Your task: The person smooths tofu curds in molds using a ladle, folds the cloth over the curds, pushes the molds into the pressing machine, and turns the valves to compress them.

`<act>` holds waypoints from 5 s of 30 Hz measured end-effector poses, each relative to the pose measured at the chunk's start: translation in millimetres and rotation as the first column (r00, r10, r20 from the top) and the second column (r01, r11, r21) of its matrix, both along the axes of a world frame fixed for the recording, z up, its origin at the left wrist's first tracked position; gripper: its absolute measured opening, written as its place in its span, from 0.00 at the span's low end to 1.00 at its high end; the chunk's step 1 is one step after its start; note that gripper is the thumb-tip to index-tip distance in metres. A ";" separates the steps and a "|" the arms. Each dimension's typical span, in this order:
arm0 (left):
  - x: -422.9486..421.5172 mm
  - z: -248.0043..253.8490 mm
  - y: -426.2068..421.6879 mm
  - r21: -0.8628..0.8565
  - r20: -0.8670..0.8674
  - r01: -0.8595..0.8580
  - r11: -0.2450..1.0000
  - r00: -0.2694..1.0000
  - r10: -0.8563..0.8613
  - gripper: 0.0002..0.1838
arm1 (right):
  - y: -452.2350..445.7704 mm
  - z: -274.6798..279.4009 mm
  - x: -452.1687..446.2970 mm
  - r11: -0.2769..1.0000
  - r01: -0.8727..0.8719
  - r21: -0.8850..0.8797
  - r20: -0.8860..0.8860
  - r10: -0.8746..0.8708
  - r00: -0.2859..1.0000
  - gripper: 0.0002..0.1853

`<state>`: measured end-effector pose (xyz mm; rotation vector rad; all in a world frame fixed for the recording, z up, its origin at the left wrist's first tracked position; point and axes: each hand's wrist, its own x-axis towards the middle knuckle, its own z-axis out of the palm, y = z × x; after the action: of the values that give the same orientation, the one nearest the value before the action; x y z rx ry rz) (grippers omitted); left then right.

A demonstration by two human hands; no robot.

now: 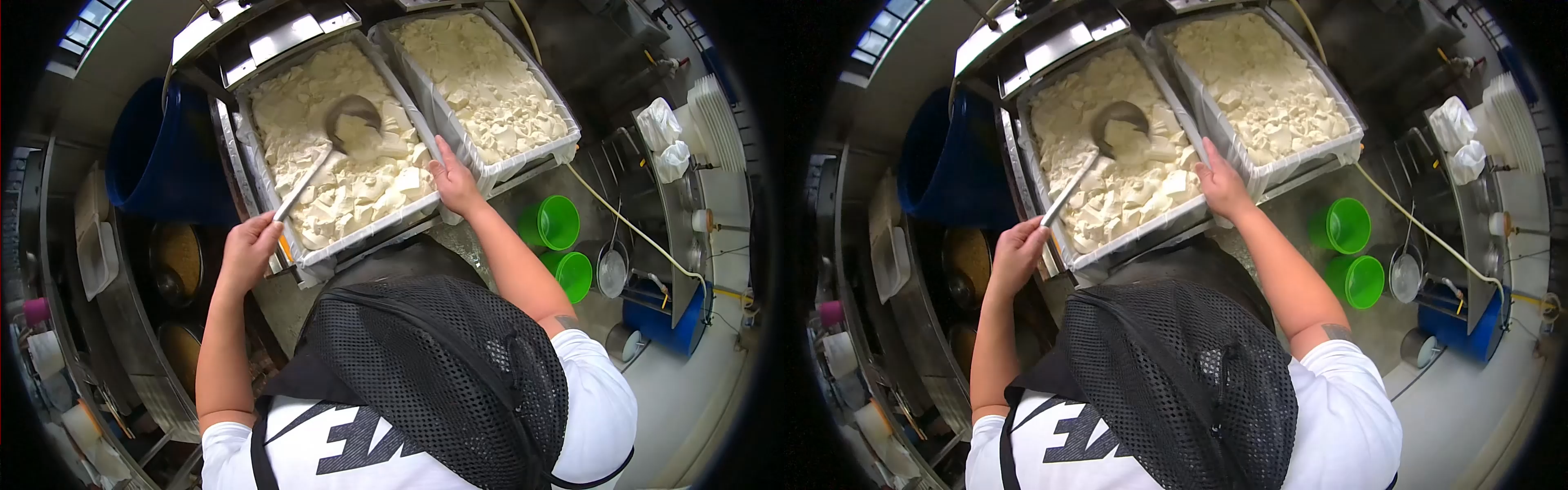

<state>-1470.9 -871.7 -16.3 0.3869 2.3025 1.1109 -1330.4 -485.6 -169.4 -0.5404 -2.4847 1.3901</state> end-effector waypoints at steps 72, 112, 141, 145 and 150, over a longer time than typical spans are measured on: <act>-15.4 -8.9 5.3 0.189 0.407 -0.300 0.935 0.890 0.203 0.18 | -1.5 4.3 0.5 0.999 0.008 -0.046 0.034 -0.006 0.999 0.34; 117.6 -90.5 17.9 -0.051 -0.503 -0.374 0.926 0.811 0.300 0.20 | 206.4 55.2 89.7 0.913 0.320 0.252 0.154 -0.364 0.918 0.24; 23.6 -162.8 29.4 0.004 -0.325 -0.574 0.819 0.774 0.544 0.30 | 23.1 0.7 -65.0 0.997 0.017 0.071 0.062 -0.021 0.998 0.17; 14.2 -160.1 34.5 -0.042 -0.394 -0.587 0.808 0.753 0.527 0.30 | 22.7 -3.4 -74.5 0.997 0.019 0.073 0.028 -0.021 0.999 0.17; 35.1 -145.8 35.4 -0.065 -0.388 -0.611 0.789 0.744 0.544 0.31 | 22.0 -0.1 -57.0 0.997 0.019 0.073 -0.026 -0.017 1.000 0.16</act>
<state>-1435.8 -836.3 -162.1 -0.2690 2.9372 1.1489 -1387.4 -463.6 -169.4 -0.5249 -2.4936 1.2854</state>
